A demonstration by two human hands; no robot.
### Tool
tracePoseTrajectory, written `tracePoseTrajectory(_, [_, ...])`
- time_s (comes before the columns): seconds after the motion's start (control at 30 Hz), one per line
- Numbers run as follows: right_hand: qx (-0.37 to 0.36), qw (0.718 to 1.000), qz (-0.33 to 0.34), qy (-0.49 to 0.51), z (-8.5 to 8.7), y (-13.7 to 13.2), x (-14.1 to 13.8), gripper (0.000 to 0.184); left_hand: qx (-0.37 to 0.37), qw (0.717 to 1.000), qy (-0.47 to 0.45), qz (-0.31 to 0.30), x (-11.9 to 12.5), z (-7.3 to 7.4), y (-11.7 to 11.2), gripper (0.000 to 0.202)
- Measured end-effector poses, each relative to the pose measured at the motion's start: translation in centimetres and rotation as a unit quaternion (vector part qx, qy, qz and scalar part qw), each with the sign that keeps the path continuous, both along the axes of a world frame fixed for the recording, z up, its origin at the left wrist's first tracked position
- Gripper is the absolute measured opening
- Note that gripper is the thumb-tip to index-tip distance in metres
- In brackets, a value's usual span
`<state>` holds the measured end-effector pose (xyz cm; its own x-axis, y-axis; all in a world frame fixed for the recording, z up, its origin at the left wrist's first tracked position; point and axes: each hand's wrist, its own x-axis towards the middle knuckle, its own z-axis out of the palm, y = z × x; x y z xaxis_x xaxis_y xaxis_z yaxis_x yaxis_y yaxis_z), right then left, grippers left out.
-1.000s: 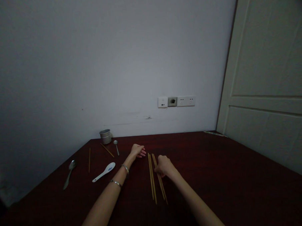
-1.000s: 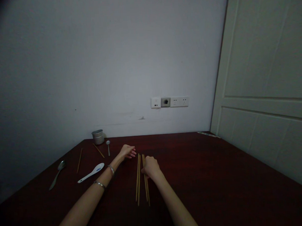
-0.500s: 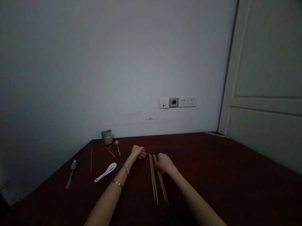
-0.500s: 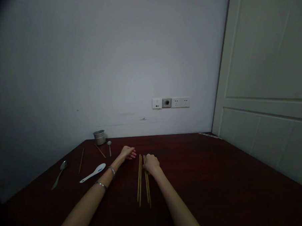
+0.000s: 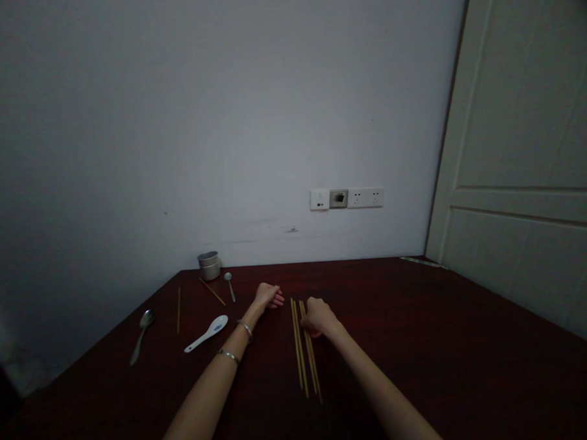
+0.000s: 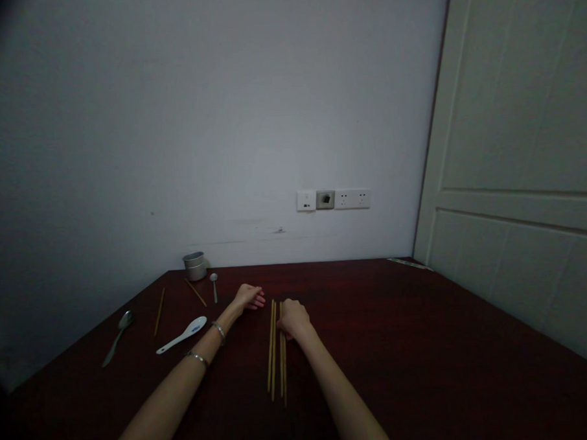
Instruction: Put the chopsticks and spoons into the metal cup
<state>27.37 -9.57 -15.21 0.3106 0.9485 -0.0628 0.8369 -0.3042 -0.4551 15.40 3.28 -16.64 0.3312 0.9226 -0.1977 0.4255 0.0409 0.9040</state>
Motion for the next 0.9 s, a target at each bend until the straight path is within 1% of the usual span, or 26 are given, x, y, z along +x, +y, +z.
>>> tracePoseTrajectory(0.13, [0.009, 1.0, 0.001, -0.009, 0.1, -0.1, 0.0, 0.027, -0.002, 1.0, -0.003, -0.001, 0.0, -0.2, 0.1, 0.028])
tracePoseTrajectory(0.27, [0.001, 1.0, 0.004, 0.014, 0.1, -0.2, 0.2, 0.028, -0.01, 1.0, -0.002, -0.001, 0.1, -0.4, 0.5, 0.028])
tracePoseTrajectory(0.37, [0.006, 1.0, -0.005, 0.003, 0.6, 0.1, 0.6, 0.025, -0.006, 1.0, 0.001, 0.005, 0.3, 0.2, 0.8, 0.026])
tracePoseTrajectory(0.43, [0.018, 1.0, 0.0, -0.017, 1.1, 0.6, 1.0, 0.02, 0.006, 1.0, -0.001, 0.007, 0.3, 1.5, 0.9, 0.026])
tracePoseTrajectory(0.5, [0.031, 0.999, 0.011, -0.036, 1.9, 1.3, 1.2, 0.019, 0.027, 1.0, -0.012, 0.007, 0.1, 3.6, 0.6, 0.027])
tracePoseTrajectory(0.57, [0.046, 0.997, 0.019, -0.051, 2.7, 2.0, 1.2, 0.019, 0.062, 0.998, -0.032, 0.004, -0.3, 6.3, 0.0, 0.028])
tracePoseTrajectory(0.67, [0.075, 0.994, 0.028, -0.077, 4.0, 3.4, 0.4, 0.019, 0.161, 0.982, -0.092, -0.024, -1.5, 10.5, -1.6, 0.028])
tracePoseTrajectory(0.73, [0.095, 0.99, 0.043, -0.096, 4.7, 4.4, -0.6, 0.019, 0.207, 0.97, -0.123, -0.026, -2.9, 12.7, -2.3, 0.029])
tracePoseTrajectory(0.8, [0.112, 0.985, 0.069, -0.114, 5.3, 5.6, -2.0, 0.019, 0.229, 0.966, -0.118, -0.005, -4.8, 14.1, -2.3, 0.03])
tracePoseTrajectory(0.83, [0.117, 0.982, 0.087, -0.122, 5.6, 6.2, -2.7, 0.019, 0.233, 0.967, -0.107, 0.01, -5.9, 14.4, -1.8, 0.03])
tracePoseTrajectory(0.9, [0.125, 0.974, 0.129, -0.136, 6.1, 7.8, -4.3, 0.02, 0.229, 0.97, -0.071, 0.043, -8.3, 14.2, -0.2, 0.029])
